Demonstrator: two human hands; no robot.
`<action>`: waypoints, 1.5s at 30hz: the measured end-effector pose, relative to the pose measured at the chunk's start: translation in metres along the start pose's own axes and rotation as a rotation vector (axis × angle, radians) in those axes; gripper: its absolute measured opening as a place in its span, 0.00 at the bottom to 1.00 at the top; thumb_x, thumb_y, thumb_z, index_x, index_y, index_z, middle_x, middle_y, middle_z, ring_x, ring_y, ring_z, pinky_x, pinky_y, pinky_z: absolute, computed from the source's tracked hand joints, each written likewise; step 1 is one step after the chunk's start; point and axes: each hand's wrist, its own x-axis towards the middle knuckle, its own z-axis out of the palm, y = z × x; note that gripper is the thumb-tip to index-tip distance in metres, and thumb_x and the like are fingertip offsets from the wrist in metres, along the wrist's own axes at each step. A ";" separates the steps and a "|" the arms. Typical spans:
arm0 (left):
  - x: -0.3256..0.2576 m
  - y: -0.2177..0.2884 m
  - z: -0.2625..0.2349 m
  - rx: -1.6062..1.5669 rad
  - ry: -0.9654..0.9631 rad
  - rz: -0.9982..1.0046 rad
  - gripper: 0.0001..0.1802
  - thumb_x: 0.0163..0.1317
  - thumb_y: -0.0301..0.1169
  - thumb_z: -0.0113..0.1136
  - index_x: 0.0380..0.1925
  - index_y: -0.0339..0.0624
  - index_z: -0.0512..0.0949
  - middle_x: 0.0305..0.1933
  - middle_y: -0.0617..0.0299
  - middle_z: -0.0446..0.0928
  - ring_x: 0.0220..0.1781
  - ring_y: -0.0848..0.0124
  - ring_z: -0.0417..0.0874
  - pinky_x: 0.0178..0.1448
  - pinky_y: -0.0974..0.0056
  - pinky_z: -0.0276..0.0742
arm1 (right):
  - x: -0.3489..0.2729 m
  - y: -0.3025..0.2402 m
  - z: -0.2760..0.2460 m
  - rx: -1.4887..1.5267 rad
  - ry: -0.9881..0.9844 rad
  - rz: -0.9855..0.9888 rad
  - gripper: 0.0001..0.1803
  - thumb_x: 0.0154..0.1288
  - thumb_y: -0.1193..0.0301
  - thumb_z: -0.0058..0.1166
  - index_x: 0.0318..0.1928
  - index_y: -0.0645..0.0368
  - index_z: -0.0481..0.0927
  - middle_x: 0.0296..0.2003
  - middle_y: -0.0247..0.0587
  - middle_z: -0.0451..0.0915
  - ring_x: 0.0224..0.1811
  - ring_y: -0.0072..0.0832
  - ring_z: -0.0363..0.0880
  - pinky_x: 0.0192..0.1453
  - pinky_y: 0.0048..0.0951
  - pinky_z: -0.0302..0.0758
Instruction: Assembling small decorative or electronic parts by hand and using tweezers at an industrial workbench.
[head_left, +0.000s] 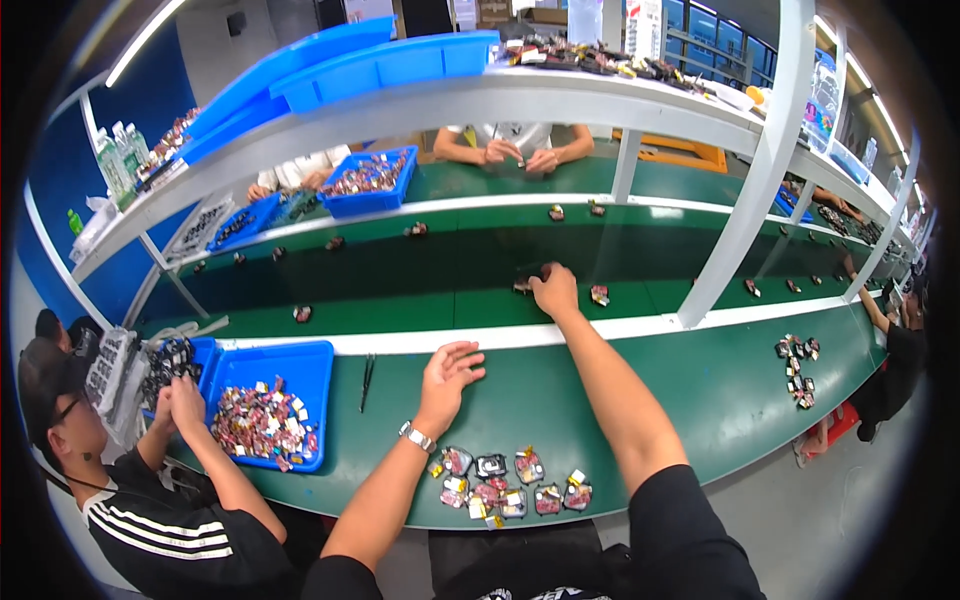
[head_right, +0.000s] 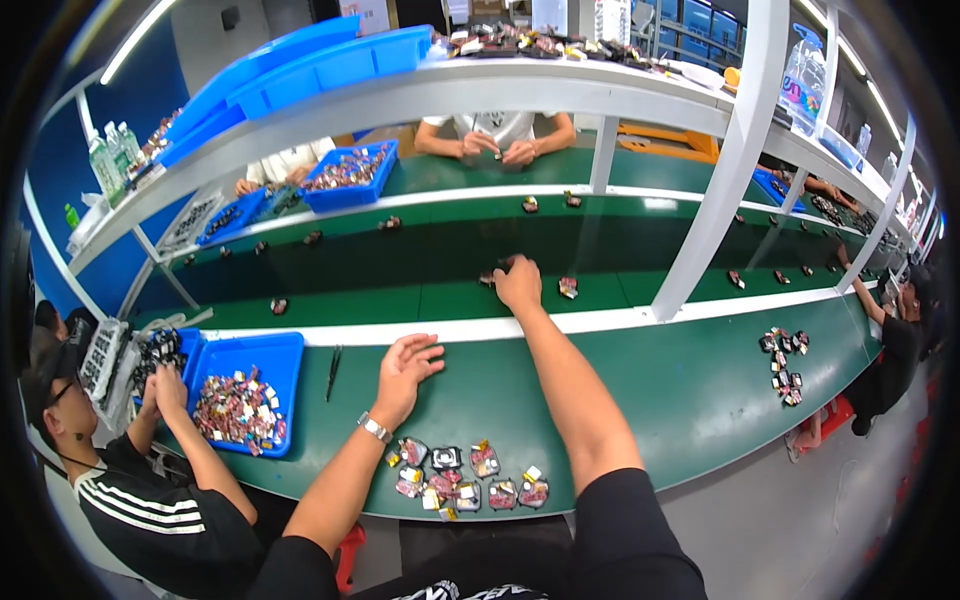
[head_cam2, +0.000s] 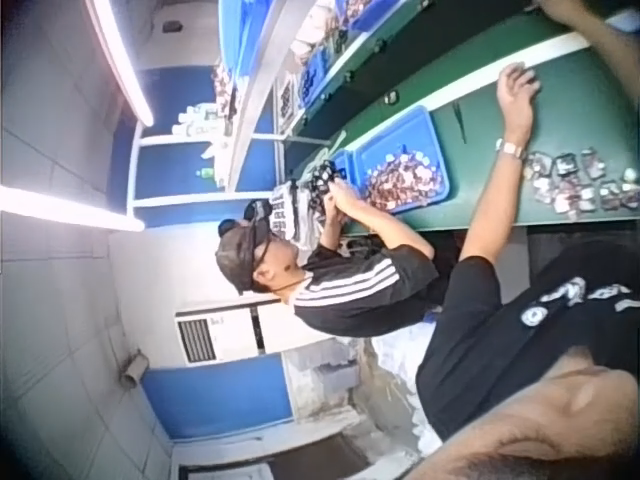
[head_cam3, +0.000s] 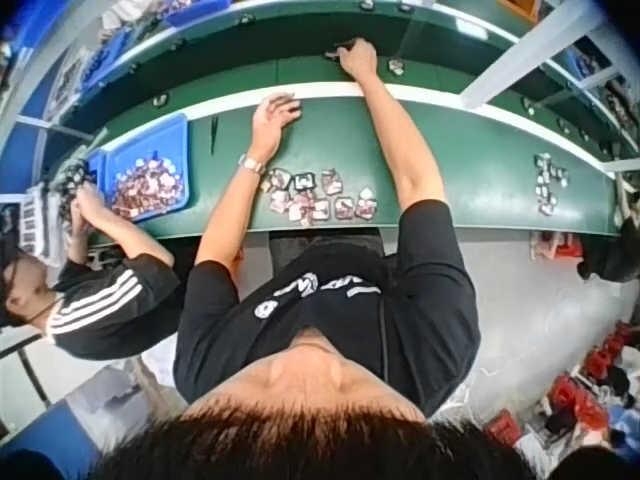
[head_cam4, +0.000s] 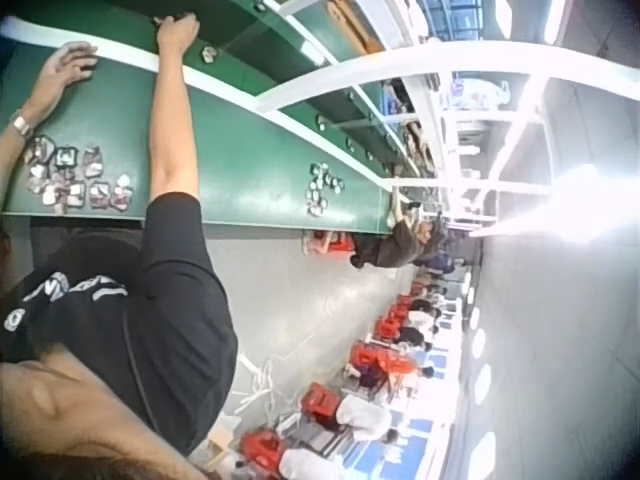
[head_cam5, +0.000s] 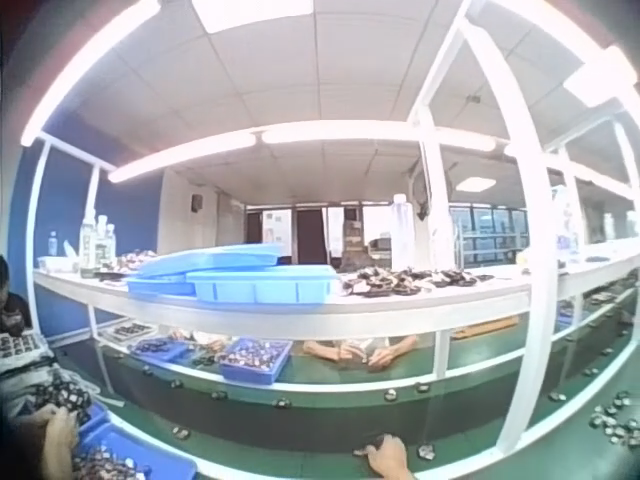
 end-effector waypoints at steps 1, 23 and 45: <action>0.000 0.001 -0.001 0.024 -0.004 0.002 0.22 0.58 0.13 0.47 0.55 0.32 0.68 0.60 0.49 0.72 0.59 0.60 0.77 0.60 0.59 0.79 | -0.011 -0.003 -0.009 -0.093 0.077 -0.138 0.13 0.54 0.68 0.63 0.36 0.65 0.81 0.32 0.50 0.84 0.38 0.44 0.83 0.48 0.42 0.78; -0.014 0.015 0.003 0.402 -0.408 -0.229 0.15 0.70 0.28 0.52 0.53 0.34 0.75 0.45 0.59 0.82 0.38 0.78 0.79 0.43 0.70 0.78 | -0.148 -0.063 -0.123 0.070 -0.930 -0.263 0.11 0.50 0.72 0.60 0.34 0.64 0.79 0.28 0.48 0.81 0.35 0.42 0.82 0.43 0.37 0.78; -0.008 0.019 -0.013 -0.335 -0.218 -0.273 0.25 0.69 0.27 0.52 0.64 0.30 0.64 0.60 0.51 0.75 0.57 0.66 0.77 0.59 0.61 0.77 | -0.153 -0.064 -0.046 0.756 -0.464 0.336 0.06 0.59 0.78 0.59 0.34 0.65 0.74 0.25 0.36 0.80 0.26 0.20 0.81 0.29 0.21 0.78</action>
